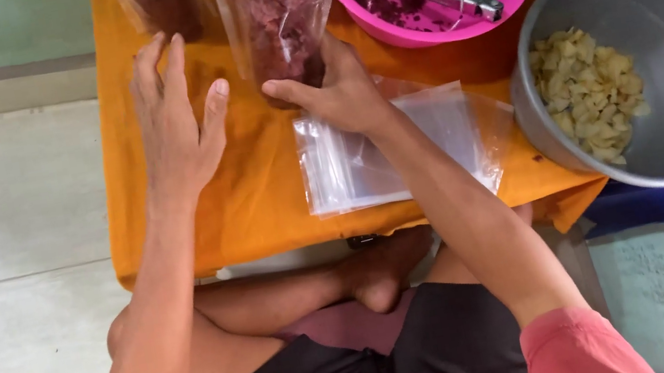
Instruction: Manually filling plastic bags with various types of chips using metal tongs at a packaging station.
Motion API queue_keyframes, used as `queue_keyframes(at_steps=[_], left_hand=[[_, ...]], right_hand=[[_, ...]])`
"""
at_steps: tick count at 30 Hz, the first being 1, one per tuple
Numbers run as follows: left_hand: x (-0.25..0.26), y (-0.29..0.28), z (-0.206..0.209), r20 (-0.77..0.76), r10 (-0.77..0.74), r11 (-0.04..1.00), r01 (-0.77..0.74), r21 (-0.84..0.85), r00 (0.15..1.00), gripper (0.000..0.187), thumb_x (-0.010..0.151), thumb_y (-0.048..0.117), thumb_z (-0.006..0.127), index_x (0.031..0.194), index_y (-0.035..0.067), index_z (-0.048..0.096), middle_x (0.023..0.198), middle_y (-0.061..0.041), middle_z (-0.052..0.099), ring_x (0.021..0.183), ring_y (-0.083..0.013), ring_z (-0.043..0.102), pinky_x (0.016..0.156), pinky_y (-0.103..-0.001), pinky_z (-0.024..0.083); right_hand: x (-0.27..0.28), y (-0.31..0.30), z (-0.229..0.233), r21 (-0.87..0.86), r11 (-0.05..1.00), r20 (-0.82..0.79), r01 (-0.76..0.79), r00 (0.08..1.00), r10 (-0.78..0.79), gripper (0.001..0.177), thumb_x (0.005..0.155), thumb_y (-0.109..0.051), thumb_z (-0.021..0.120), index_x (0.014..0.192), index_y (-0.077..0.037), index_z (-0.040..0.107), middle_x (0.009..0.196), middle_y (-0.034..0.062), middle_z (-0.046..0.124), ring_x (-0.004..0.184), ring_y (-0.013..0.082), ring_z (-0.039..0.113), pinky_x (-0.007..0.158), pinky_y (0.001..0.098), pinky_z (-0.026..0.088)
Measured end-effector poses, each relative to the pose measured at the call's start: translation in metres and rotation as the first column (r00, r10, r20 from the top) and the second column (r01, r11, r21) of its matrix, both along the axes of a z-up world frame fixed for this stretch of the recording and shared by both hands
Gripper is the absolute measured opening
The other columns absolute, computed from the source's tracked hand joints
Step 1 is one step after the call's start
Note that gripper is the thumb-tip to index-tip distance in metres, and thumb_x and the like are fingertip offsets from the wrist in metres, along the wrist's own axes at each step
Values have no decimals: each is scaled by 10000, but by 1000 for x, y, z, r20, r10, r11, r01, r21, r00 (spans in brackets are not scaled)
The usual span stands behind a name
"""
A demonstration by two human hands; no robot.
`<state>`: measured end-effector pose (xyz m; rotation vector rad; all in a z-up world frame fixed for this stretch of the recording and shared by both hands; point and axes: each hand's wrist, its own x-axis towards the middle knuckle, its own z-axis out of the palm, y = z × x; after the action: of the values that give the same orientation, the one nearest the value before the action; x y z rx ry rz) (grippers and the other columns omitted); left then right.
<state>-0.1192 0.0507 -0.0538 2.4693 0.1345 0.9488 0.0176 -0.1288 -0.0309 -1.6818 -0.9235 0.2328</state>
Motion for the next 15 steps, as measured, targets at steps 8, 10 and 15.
queue_keyframes(at_steps=[8, 10, 15], left_hand=[[51, -71, 20, 248, -94, 893, 192, -407, 964, 1111, 962, 616, 774, 1627, 74, 68, 1726, -181, 224, 1657, -312, 279, 1449, -461, 277], [62, -81, 9, 291, -46, 889, 172, -425, 956, 1175, 942, 626, 824, 1653, 116, 40, 1764, -149, 166, 1699, -303, 228, 1478, -460, 267], [81, -95, 9, 419, 305, 926, -164, -339, 855, 1272, 885, 746, 814, 1664, 119, 27, 1665, -139, 287, 1629, -334, 363, 1409, -495, 412]], right_hand=[[16, -2, -21, 129, 965, 260, -229, 947, 189, 232, 884, -42, 716, 1071, -36, 580, 928, 77, 681, 797, 201, 656, 685, 334, 573], [15, -2, -18, 155, 952, 269, -264, 938, 216, 168, 847, 38, 661, 1010, 12, 634, 923, 104, 688, 782, 224, 654, 673, 338, 592], [13, 0, -15, 146, 922, 301, -358, 904, 304, 398, 942, -54, 694, 1302, 9, 536, 1237, 162, 637, 1145, 309, 638, 987, 430, 567]])
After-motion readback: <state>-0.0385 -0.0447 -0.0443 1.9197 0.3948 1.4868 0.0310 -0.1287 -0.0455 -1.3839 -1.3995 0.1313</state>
